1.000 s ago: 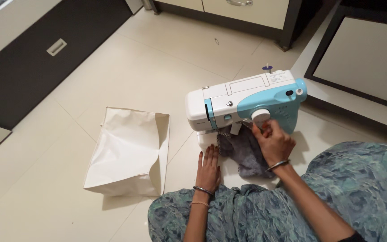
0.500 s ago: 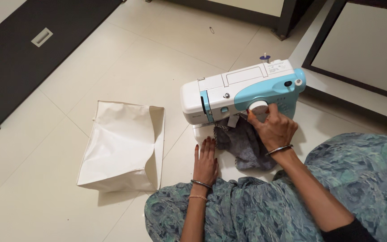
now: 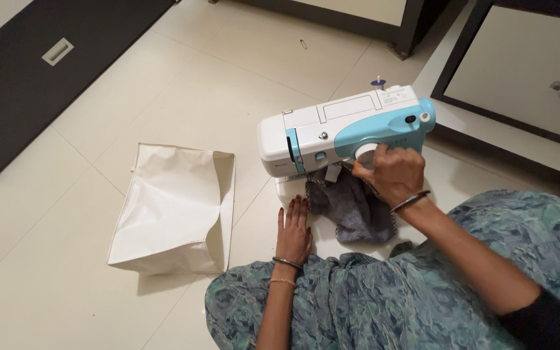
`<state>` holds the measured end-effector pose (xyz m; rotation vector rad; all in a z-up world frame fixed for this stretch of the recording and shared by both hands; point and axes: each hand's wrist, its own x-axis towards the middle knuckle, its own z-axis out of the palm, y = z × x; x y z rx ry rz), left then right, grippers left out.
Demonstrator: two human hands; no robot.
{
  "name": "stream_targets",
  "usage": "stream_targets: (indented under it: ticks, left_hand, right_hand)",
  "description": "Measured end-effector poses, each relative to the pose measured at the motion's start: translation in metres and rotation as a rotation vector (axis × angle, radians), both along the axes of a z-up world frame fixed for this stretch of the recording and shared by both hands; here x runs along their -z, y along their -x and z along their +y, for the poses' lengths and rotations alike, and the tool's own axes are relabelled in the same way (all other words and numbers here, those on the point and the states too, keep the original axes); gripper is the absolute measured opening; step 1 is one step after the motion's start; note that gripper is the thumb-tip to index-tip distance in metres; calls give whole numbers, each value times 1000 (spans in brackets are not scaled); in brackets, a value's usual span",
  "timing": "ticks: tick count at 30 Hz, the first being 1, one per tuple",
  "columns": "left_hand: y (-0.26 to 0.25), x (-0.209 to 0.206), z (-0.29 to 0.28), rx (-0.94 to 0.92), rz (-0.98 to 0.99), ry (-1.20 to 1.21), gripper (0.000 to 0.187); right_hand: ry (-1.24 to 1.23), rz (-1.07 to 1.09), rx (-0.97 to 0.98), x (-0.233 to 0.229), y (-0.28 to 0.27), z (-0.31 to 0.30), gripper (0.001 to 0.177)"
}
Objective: The person removes sewing machine accessories from a plastic bag, places them into a white storage bin, and wipes the exterior surfaces of the sewing machine using a cloth.
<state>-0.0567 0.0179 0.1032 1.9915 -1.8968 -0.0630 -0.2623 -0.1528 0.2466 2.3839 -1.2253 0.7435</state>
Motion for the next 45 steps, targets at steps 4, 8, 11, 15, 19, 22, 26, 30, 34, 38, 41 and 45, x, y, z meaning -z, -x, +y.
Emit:
stream_targets:
  ticks: [4, 8, 11, 15, 19, 22, 26, 30, 34, 38, 41, 45]
  left_hand:
    - [-1, 0, 0, -5, -11, -13, 88]
    - [-1, 3, 1, -4, -22, -29, 90]
    - [-1, 5, 1, -7, -37, -22, 90]
    - [-2, 7, 2, -11, -50, -20, 90]
    - [-2, 7, 3, -10, -32, -21, 90]
    - [-3, 6, 2, -11, -30, -18, 90]
    - [-3, 9, 2, -10, -39, -15, 89]
    - [-4, 12, 2, -9, -46, -11, 87]
    - [-3, 12, 1, -3, -47, -12, 87]
    - [-4, 14, 1, -9, -88, -15, 87]
    - [-4, 13, 1, -14, -85, -32, 88]
    - [-3, 12, 1, -12, -59, -31, 88]
  right_hand:
    - [43, 102, -48, 0, 1, -6, 66]
    - [106, 180, -75, -1, 3, -7, 75]
    - [36, 175, -115, -10, 6, -9, 71]
    - [-312, -85, 32, -11, 2, -7, 68]
    - [-299, -300, -10, 0, 5, -2, 60]
    - [-384, -414, 21, 9, 2, -3, 59]
    - [-546, -670, 179, 24, -8, -4, 56]
    - [-611, -719, 177, 26, -8, -2, 58]
    - [-550, -653, 187, 17, -8, 3, 54]
    - [-381, -551, 33, 4, -4, 6, 51]
    - [-141, -261, -11, -1, -1, 3, 66]
    - [11, -60, -21, -6, 1, -2, 67]
